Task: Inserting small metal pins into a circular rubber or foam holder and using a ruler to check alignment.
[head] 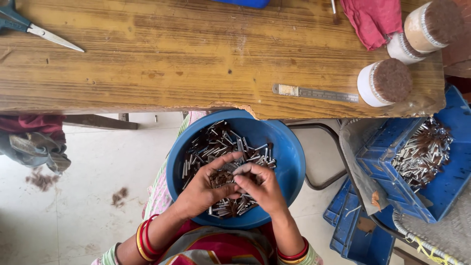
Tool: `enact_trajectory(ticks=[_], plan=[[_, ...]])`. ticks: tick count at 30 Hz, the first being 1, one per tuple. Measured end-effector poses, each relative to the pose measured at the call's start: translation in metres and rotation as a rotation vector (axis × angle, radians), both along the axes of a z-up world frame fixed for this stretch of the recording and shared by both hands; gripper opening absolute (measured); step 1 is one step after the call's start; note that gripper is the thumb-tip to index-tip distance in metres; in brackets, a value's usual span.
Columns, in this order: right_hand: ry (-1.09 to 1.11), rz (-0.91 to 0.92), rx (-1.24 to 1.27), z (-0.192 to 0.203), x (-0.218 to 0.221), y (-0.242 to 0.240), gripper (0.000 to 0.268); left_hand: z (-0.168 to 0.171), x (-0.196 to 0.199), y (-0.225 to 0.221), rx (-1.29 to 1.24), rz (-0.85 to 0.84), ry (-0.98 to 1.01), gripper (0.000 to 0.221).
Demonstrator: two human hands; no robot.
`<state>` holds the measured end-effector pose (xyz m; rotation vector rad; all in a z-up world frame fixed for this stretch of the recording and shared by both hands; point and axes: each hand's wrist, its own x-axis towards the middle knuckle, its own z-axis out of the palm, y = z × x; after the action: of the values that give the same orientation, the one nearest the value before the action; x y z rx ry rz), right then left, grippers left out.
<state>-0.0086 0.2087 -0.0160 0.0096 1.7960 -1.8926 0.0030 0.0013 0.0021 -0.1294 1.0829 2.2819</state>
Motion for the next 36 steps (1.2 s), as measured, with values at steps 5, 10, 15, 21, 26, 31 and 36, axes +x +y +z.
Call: enact_trajectory(ticks=[5,10,15,21,26,31,36], plan=[[0.192,-0.122,0.011,0.014,-0.002,-0.006,0.010,-0.005,0.001,0.000,-0.040,0.054,-0.014,0.064],[0.086,-0.358,-0.057,-0.020,0.002,0.018,0.013,-0.017,0.004,0.000,-0.002,0.017,-0.066,0.056],[0.032,-0.085,-0.008,0.020,-0.007,-0.009,0.013,-0.013,0.003,0.001,-0.032,0.047,-0.045,0.058],[-0.005,-0.243,-0.380,-0.014,-0.011,0.017,0.017,-0.005,0.002,-0.004,0.001,0.026,-0.048,0.059],[0.150,-0.086,0.027,0.010,-0.003,-0.010,0.010,-0.028,0.007,0.000,-0.083,0.035,-0.042,0.031],[0.289,-0.264,0.101,0.007,-0.004,-0.015,0.007,-0.022,0.007,-0.005,-0.080,0.052,-0.024,0.017],[0.133,-0.105,-0.051,0.021,-0.011,-0.025,0.008,-0.018,0.010,-0.011,-0.038,0.076,-0.058,0.025]])
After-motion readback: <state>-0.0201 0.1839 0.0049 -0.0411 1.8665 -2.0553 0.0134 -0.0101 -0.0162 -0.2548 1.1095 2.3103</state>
